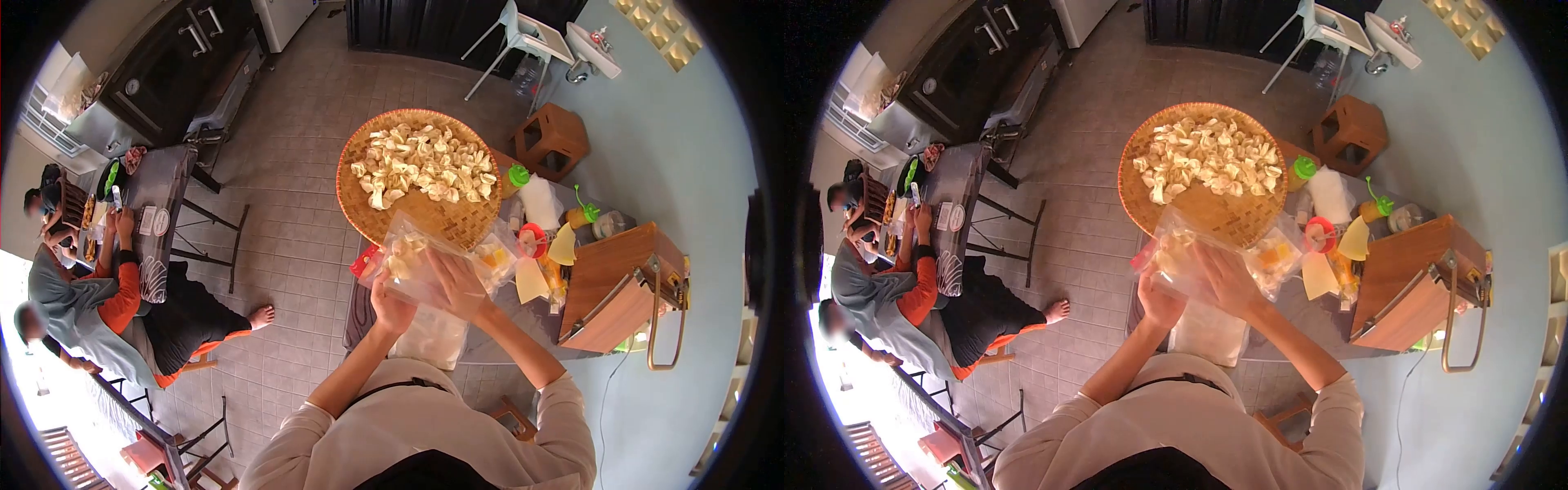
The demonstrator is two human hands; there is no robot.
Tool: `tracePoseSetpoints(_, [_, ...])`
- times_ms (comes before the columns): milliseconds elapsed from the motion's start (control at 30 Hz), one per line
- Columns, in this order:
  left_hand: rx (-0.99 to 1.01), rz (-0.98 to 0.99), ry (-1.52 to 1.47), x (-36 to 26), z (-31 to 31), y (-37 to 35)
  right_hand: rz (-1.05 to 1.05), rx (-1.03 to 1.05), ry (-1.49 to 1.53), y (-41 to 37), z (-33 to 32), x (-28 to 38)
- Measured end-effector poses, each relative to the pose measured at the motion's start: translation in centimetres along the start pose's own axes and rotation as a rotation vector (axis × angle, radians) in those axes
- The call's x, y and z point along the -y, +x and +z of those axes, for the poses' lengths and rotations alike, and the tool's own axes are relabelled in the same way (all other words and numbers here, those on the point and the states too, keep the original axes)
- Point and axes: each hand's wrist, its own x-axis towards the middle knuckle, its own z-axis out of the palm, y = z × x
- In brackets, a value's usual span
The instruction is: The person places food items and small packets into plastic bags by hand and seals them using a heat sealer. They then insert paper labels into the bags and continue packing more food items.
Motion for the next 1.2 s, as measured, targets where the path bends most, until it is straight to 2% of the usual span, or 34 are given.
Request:
tracePoseSetpoints(67, [0.006, 0.011, 0.002, 0.0, 0.2, 0.3, 0.028, -0.005, 0.044, -0.1, 0.4, -0.2])
tracePoseSetpoints(133, [-0.009, 0.036, -0.026, 0.0, 0.5, 0.2, 0.004, -0.075, -0.083, 0.2, 0.3, 0.3])
tracePoseSetpoints(267, [0.005, 0.079, 0.08, 0.5, 0.2, -0.1, 0.027, -0.029, -0.055, 0.5, 0.3, 0.6])
tracePoseSetpoints(333, [-0.121, 0.055, 0.228, 0.7, -0.9, 0.3, -0.023, -0.084, -0.026, 0.9, 0.3, 0.9])
tracePoseSetpoints(400, [-0.149, 0.074, 0.217, 0.4, -1.9, 0.8, -0.064, -0.065, 0.029, 1.0, 1.1, 0.1])
tracePoseSetpoints(467, [-0.179, 0.093, 0.204, -0.5, -2.9, 1.4, -0.104, -0.045, 0.085, 0.8, 2.3, -0.9])
tracePoseSetpoints(533, [-0.212, 0.19, 0.189, -2.2, -3.6, 1.9, -0.124, 0.063, 0.072, 0.3, 3.0, -1.9])
tracePoseSetpoints(600, [-0.249, 0.183, 0.172, -4.6, -3.9, 2.0, -0.138, 0.006, 0.057, 0.0, 2.8, -2.5])
tracePoseSetpoints(667, [-0.201, 0.239, 0.093, -6.8, -4.4, 2.1, -0.156, -0.053, 0.042, 0.1, 2.5, -3.4])
tracePoseSetpoints(767, [-0.177, 0.277, 0.072, -9.1, -5.1, 1.5, 0.234, -0.196, 0.288, 0.5, 4.0, -5.9])
tracePoseSetpoints(900, [-0.158, 0.295, 0.099, -9.7, -3.9, 0.7, 0.347, -0.195, 0.338, 2.8, 8.9, -11.1])
tracePoseSetpoints(967, [-0.176, 0.298, 0.091, -9.7, -4.0, 0.5, 0.467, -0.08, 0.315, 4.8, 11.2, -12.6])
tracePoseSetpoints(1100, [-0.165, 0.284, 0.081, -9.7, -4.8, 0.5, 0.379, -0.067, 0.204, 9.6, 14.3, -12.9])
tracePoseSetpoints(1200, [-0.226, 0.289, 0.116, -9.6, -4.1, -0.2, 0.355, -0.062, 0.358, 12.8, 17.0, -12.0])
